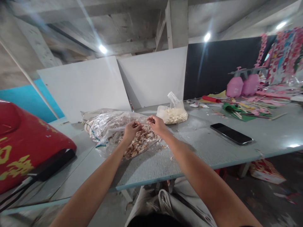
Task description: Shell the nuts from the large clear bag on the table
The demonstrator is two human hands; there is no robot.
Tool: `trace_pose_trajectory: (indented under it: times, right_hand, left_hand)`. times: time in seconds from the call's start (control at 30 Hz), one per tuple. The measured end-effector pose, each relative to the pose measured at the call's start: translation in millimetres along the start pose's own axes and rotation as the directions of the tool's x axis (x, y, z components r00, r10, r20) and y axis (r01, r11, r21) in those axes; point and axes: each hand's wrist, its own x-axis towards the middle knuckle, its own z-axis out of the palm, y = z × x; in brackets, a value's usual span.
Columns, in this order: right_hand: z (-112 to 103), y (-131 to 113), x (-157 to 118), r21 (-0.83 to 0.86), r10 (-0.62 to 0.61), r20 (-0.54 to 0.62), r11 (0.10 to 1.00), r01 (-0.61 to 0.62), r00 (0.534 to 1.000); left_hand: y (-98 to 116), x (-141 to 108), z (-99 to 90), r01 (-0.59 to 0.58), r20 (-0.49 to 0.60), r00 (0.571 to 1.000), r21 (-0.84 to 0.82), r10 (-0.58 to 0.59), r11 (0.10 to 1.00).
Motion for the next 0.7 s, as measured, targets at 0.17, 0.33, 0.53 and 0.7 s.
trace_pose_trajectory:
  times: [0.17, 0.33, 0.53, 0.7]
  right_hand:
    - [1, 1, 0, 0.146, 0.076, 0.049, 0.986, -0.082, 0.996]
    - [2, -3, -4, 0.131, 0.041, 0.039, 0.99, -0.046, 0.998]
    - [2, -7, -4, 0.082, -0.02, 0.051, 0.996, 0.015, 0.999]
    - [3, -7, -4, 0.042, -0.039, 0.042, 0.998, 0.037, 0.998]
  left_hand:
    - [-6, 0, -1.4, -0.024, 0.13, 0.991, 0.062, 0.016, 0.998]
    - [-6, -5, 0.7, 0.0, 0.296, 0.954, 0.171, -0.051, 0.985]
    - [-4, -7, 2.9, -0.012, 0.272, 0.962, 0.095, -0.014, 0.995]
    - [-6, -5, 4.8, -0.044, 0.279, 0.96, 0.095, 0.016, 0.995]
